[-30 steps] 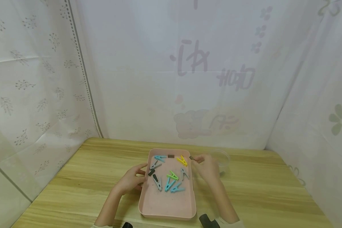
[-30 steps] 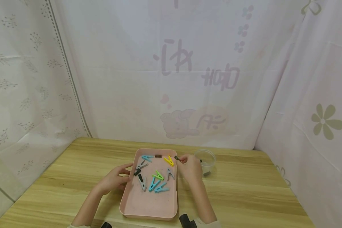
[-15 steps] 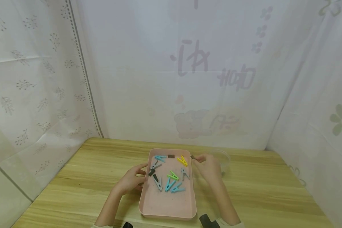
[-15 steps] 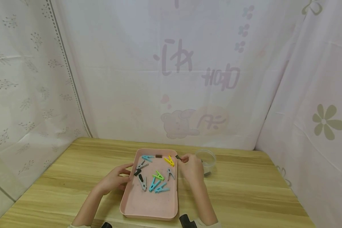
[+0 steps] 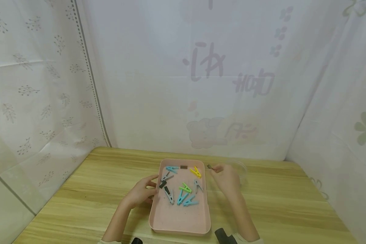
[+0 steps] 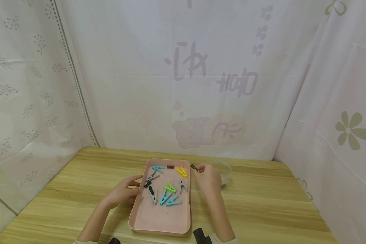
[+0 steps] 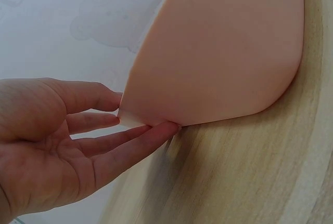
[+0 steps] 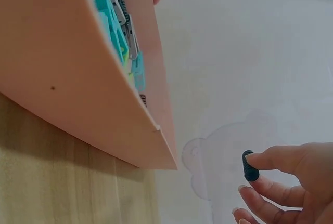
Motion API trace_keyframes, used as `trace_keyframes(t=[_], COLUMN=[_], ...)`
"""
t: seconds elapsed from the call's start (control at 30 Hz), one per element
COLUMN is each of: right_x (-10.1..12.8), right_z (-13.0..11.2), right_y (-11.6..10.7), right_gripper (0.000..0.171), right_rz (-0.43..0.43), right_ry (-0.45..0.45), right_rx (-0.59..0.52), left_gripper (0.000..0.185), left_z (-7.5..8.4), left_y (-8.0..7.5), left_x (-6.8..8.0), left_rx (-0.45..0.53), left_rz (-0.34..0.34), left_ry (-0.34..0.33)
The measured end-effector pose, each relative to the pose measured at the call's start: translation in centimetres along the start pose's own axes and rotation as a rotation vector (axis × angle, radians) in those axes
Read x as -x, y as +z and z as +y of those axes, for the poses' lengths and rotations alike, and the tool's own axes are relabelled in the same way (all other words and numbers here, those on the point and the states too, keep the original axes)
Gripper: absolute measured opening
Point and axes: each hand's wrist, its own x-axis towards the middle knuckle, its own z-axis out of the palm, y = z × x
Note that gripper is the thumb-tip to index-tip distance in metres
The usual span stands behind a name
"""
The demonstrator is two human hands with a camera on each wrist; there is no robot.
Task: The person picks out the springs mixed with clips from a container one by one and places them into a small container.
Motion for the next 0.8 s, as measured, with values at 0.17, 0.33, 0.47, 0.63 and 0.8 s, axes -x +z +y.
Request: trace_keyframes(t=[0.17,0.33,0.47,0.63,0.8], right_x=[0.0,-0.2,-0.3,-0.3,-0.2], right_z=[-0.1,-0.1,-0.2,0.0,0.3], right_y=[-0.3,-0.6,-0.9,-1.1,-1.5], right_gripper=[0.024,0.024,0.024,0.024,0.023], right_rz=[0.013,0.03,0.039,0.055,0.07], right_ry=[-0.018,-0.034,-0.049,-0.049,-0.069], right_rx=[0.007,0.019,0.026,0.034,0.044], left_gripper=[0.066,0.066,0.065,0.066,0.066], left_z=[0.1,0.1,0.1,0.1,0.1], left_y=[0.0,-0.1,-0.1,-0.1,-0.1], left_x=[0.0,0.1,0.1,0.1,0.1], left_rx=[0.005,0.01,0.018,0.019,0.024], left_rz=[-0.002,-0.01,-0.02,-0.02,-0.019], left_ry=[-0.001,-0.002,0.003,0.002,0.001])
